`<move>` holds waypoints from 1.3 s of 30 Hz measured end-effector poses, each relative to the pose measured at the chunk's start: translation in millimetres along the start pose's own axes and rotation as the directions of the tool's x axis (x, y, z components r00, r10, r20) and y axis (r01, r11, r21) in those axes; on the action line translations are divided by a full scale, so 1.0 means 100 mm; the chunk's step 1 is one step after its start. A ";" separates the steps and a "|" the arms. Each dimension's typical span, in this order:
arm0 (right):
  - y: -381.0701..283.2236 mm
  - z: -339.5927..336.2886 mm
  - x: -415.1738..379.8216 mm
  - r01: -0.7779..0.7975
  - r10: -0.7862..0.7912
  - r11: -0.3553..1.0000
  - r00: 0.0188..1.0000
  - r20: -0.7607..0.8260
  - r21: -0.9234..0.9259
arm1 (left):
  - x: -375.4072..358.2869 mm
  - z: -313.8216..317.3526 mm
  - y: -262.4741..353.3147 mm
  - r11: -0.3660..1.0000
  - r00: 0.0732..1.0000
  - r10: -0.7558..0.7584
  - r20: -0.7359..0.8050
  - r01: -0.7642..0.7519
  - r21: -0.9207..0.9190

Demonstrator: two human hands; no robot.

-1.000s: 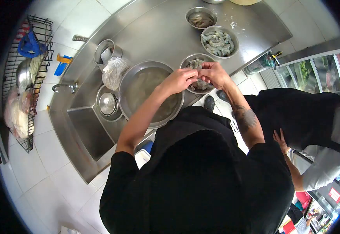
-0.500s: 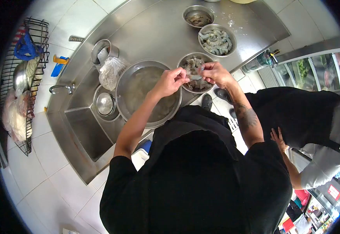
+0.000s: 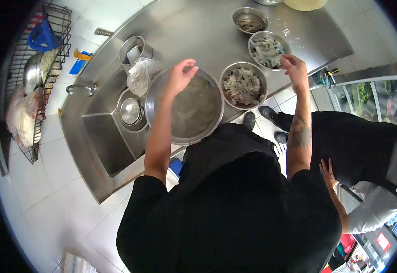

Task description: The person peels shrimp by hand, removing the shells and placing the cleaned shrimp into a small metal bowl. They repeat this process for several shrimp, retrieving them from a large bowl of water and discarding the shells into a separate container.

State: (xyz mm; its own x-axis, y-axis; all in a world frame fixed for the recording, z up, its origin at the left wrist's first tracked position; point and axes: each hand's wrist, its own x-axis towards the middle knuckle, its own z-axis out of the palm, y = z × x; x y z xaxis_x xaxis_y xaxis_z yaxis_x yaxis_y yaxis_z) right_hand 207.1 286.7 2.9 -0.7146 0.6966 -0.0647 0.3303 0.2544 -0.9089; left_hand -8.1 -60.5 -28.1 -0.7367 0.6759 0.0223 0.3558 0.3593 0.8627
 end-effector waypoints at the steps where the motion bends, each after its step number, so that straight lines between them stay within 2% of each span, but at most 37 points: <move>1: -0.03 0.02 -0.07 -0.046 0.045 0.992 0.999 0.012 0.119 | -0.08 -0.14 -0.11 0.996 0.999 -0.046 -0.030 0.048 0.078; 3: 0.02 0.08 -0.19 -0.116 0.108 0.990 0.990 0.092 0.086 | -0.34 -0.38 -0.35 0.978 0.990 -0.113 -0.083 0.126 0.166; 5: 0.08 0.21 -0.33 -0.140 0.125 0.985 0.982 0.145 0.100 | -0.56 -0.50 -0.62 0.864 0.953 -0.302 0.004 0.272 0.424; 6: 0.15 0.28 -0.39 -0.134 0.119 0.989 0.973 0.196 0.063 | -0.67 -0.46 -0.74 0.861 0.951 -0.308 -0.003 0.280 0.425; 8: 0.22 0.38 -0.49 -0.135 0.125 0.991 0.952 0.279 0.018 | -0.88 -0.27 -0.86 0.864 0.911 -0.391 0.132 0.313 0.394; 9: 0.21 0.45 -0.52 -0.169 0.158 0.986 0.939 0.304 0.009 | -0.96 -0.16 -0.71 0.866 0.911 -0.390 0.136 0.312 0.389; 11: 0.18 0.60 -0.56 -0.140 0.127 0.990 0.925 0.359 0.009 | -1.08 0.09 -0.31 0.858 0.910 -0.356 0.211 0.229 0.460; 12: 0.14 0.68 -0.58 -0.081 0.079 0.997 0.923 0.376 -0.009 | -1.14 0.23 -0.36 0.862 0.910 -0.351 0.221 0.222 0.456; 14: -0.04 0.82 -0.65 -0.008 0.036 0.998 0.908 0.417 -0.069 | -1.24 0.49 -0.56 0.728 0.979 -0.191 0.075 0.090 0.679; 15: 0.00 0.93 -0.66 0.124 -0.073 0.988 0.899 0.431 -0.091 | -1.22 0.52 -0.54 0.733 0.979 -0.180 0.090 0.073 0.676; 16: -0.11 0.98 -0.71 0.103 -0.042 0.989 0.890 0.455 -0.109 | -1.19 0.51 -0.50 0.691 0.950 -0.298 0.097 0.145 0.708; 17: -0.03 1.10 -0.70 0.214 -0.135 0.970 0.864 0.485 -0.111 | -1.16 0.50 -0.46 0.639 0.907 -0.410 0.099 0.208 0.741; 19: -0.30 1.21 -0.83 0.216 -0.104 0.965 0.835 0.541 -0.148 | -1.15 0.39 -0.44 0.687 0.917 -0.381 0.121 0.193 0.700; 21: -0.24 1.45 -0.94 0.291 -0.184 0.951 0.807 0.562 -0.107 | -1.14 0.22 -0.54 0.786 0.931 -0.328 0.163 0.173 0.594; 22: -0.24 1.59 -1.01 0.380 -0.230 0.912 0.784 0.576 -0.153 | -1.13 0.16 -0.61 0.840 0.937 -0.289 0.197 0.149 0.522; 23: -0.26 1.69 -1.11 0.446 -0.306 0.886 0.769 0.561 -0.129 | -1.09 0.09 -0.48 0.891 0.905 -0.374 0.204 0.290 0.349; 24: -0.28 1.74 -1.19 0.578 -0.457 0.812 0.719 0.524 -0.085 | -1.05 0.01 -0.31 0.888 0.859 -0.458 0.229 0.429 0.167; 25: -0.34 1.83 -1.25 0.642 -0.502 0.758 0.685 0.529 -0.113 | -1.03 -0.06 -0.27 0.897 0.863 -0.441 0.247 0.409 0.170; 26: -0.31 1.93 -1.28 0.718 -0.578 0.684 0.641 0.504 -0.128 | -1.02 -0.14 -0.26 0.913 0.879 -0.407 0.249 0.400 0.081; 27: -0.34 2.00 -1.29 0.714 -0.576 0.686 0.651 0.494 -0.140 | -1.01 -0.18 -0.21 0.921 0.894 -0.376 0.245 0.390 -0.010; 29: -0.40 2.10 -1.31 0.805 -0.708 0.577 0.577 0.407 -0.138 | -0.98 -0.20 -0.04 0.925 0.906 -0.347 0.243 0.374 -0.073; 30: -0.44 2.10 -1.30 0.803 -0.706 0.578 0.581 0.404 -0.145 | -0.97 -0.22 0.07 0.921 0.916 -0.328 0.229 0.364 -0.137; 32: -0.55 2.08 -1.27 0.844 -0.677 0.522 0.500 0.540 -0.128 | -0.95 -0.29 0.39 0.936 0.927 -0.300 0.225 0.332 -0.121; 36: -0.57 2.16 -1.20 0.842 -0.694 0.537 0.477 0.540 -0.054 | -0.93 -0.31 0.55 0.949 0.942 -0.272 0.195 0.297 -0.109; 38: -0.51 2.15 -1.13 0.868 -0.704 0.481 0.466 0.536 -0.122 | -0.89 -0.38 0.61 0.959 0.954 -0.207 0.217 0.153 0.240; 39: -0.47 2.18 -1.14 0.861 -0.698 0.469 0.497 0.515 -0.195 | -0.93 -0.23 0.52 0.982 0.979 -0.183 0.088 0.186 -0.029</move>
State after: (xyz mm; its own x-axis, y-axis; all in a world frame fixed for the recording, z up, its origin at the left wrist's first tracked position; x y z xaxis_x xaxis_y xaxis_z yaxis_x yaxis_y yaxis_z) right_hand 139.0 49.1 -36.4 -0.9035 -0.1770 0.3903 -0.3401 0.8504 -0.4015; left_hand 65.7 -119.7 26.0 -0.7357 0.6528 -0.1804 0.1960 0.4601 0.8659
